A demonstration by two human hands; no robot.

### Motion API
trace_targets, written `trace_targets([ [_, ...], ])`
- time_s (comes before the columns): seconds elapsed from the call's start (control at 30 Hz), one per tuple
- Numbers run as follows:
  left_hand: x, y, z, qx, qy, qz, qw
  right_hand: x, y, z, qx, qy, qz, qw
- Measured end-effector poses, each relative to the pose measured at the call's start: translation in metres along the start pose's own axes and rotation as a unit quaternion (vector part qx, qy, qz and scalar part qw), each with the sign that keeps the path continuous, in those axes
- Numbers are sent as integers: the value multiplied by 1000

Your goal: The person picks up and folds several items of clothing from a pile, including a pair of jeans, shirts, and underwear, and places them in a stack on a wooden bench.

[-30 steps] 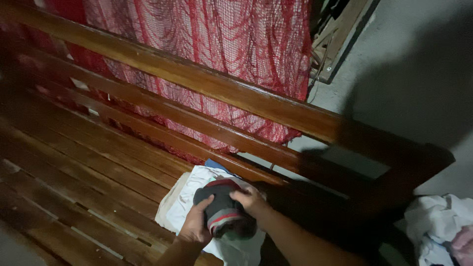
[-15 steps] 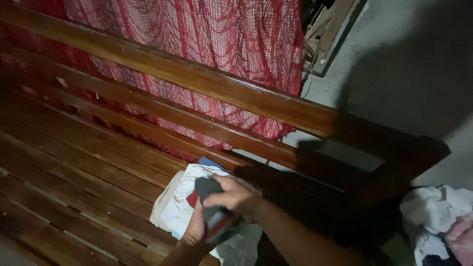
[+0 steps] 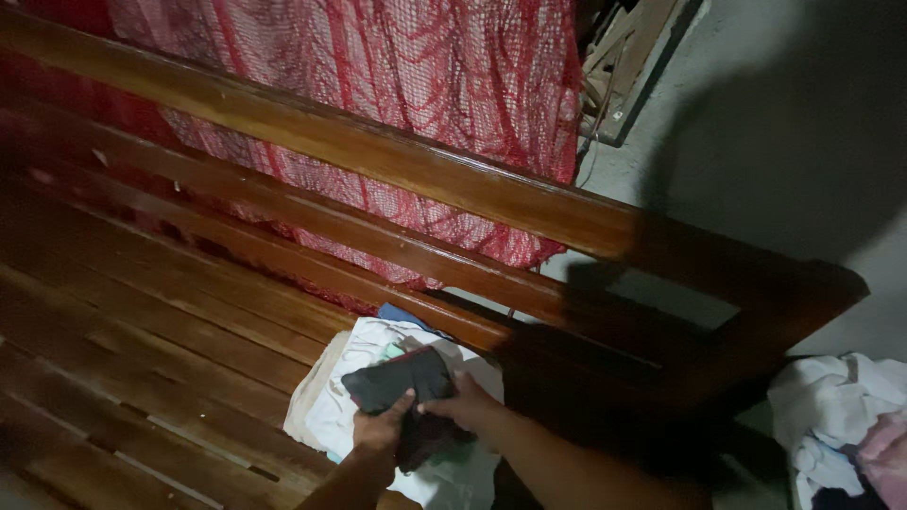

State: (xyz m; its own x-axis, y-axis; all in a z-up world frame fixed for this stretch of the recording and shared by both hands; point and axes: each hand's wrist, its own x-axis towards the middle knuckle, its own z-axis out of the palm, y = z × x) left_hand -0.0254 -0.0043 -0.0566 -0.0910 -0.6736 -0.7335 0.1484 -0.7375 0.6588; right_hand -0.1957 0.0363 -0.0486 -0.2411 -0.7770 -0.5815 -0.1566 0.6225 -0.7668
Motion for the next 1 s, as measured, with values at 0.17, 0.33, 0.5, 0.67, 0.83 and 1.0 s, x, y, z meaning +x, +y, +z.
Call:
trace_targets([
  [0.17, 6, 9, 12, -94, -80, 135, 983, -1, -32, -13, 67, 40, -17, 997],
  [0.33, 18, 14, 26, -9, 27, 125, 992, 18, -40, -20, -14, 138, -129, 982],
  [0.5, 36, -3, 24, 77, 97, -46, 991, -13, -39, -2, -288, 287, -317, 857],
  [0.67, 102, -32, 17, 64, 95, -43, 992, -36, -33, 20, -443, 36, -266, 856],
  [0.83, 152, -64, 9, 185, 163, -50, 968, -27, -11, 5, -419, 34, -287, 861],
  [1.0, 163, -75, 34, 258, 361, 132, 886, -62, -9, -34, -268, 149, -312, 899],
])
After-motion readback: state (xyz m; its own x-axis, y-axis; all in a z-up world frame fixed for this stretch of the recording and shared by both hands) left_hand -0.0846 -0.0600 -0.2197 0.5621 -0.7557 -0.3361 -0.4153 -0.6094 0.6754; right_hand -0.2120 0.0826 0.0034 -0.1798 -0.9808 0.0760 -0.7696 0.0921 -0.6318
